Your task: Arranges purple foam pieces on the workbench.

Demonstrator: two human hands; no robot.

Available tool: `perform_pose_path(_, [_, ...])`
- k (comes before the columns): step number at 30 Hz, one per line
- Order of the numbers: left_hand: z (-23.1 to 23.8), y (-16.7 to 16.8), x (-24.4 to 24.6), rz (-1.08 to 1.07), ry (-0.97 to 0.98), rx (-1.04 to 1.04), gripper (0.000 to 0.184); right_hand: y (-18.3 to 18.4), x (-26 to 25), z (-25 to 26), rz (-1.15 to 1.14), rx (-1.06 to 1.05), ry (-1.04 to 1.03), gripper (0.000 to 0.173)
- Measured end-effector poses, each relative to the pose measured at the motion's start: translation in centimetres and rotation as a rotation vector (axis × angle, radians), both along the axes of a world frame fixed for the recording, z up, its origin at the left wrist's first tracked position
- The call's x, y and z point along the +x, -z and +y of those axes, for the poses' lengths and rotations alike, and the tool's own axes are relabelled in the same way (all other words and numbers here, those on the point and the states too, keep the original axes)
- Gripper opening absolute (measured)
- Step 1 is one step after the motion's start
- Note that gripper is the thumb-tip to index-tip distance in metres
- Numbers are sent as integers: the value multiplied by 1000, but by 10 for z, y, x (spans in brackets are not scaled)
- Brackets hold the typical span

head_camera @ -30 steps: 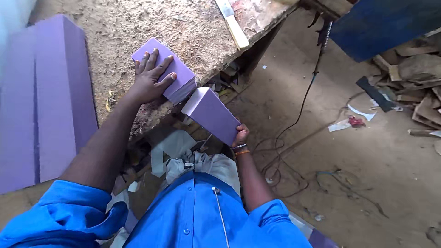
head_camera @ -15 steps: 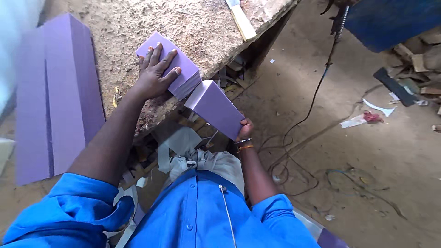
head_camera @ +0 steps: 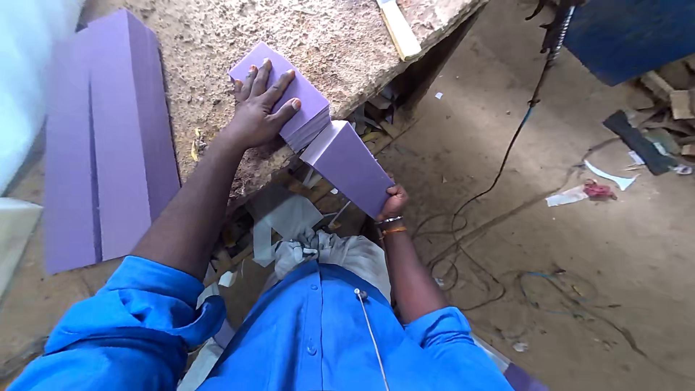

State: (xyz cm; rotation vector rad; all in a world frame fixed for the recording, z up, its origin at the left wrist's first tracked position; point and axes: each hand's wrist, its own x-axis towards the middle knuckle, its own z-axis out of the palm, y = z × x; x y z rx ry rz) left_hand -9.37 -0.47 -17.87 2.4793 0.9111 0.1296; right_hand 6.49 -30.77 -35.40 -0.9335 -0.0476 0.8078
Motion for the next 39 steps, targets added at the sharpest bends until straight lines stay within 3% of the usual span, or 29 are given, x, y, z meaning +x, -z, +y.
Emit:
perform_pose_path(23, [-3,1,0,-6,-7,7,68,-16,-28,10,-116,-182,149,28])
perform_pose_path(29, [-1,5,0,-16,-18,14,67,-18,-39,-4,-194,-215,78,31])
perform_pose_path(39, [-3,8,0,-44,-18,40,68,-52,-52,-9,-164,-268,105,29])
